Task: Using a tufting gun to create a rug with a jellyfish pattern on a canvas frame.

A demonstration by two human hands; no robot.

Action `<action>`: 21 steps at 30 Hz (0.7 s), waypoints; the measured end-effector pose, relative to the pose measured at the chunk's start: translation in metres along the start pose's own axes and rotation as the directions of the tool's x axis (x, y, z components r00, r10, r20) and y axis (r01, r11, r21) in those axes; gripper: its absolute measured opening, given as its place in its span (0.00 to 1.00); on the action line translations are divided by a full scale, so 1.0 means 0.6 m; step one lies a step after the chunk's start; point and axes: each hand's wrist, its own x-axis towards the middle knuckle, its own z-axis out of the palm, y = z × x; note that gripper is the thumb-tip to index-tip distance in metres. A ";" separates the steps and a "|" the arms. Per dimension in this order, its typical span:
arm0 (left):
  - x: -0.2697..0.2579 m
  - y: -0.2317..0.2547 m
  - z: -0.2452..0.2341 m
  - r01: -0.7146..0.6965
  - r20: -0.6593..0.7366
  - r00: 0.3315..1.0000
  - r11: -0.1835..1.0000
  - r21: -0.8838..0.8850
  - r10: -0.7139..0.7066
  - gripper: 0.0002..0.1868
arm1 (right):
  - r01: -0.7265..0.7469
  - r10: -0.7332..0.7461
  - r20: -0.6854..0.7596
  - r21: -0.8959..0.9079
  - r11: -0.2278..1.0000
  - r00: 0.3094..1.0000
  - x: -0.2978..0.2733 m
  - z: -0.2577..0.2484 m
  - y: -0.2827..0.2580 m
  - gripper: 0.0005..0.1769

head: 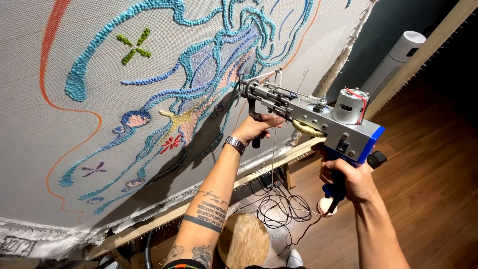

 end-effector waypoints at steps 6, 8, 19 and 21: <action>0.014 -0.008 -0.008 0.005 0.002 1.000 1.000 0.000 -0.005 0.31 | -0.031 0.030 -0.043 -0.016 0.999 0.999 0.002 0.019 -0.004 0.09; 0.013 -0.005 -0.010 -0.006 0.001 1.000 1.000 0.004 0.006 0.27 | -0.011 0.010 -0.047 -0.032 0.999 0.999 0.004 0.020 0.002 0.08; 0.049 -0.036 -0.050 -0.013 -0.111 0.994 0.998 0.061 0.020 0.15 | 0.149 -0.167 -0.047 -0.258 0.955 0.985 0.005 0.045 0.034 0.06; 0.049 -0.033 -0.058 0.035 -0.206 0.978 0.998 0.045 -0.025 0.23 | 0.068 -0.238 -0.135 -0.723 0.688 0.962 0.009 0.032 0.062 0.24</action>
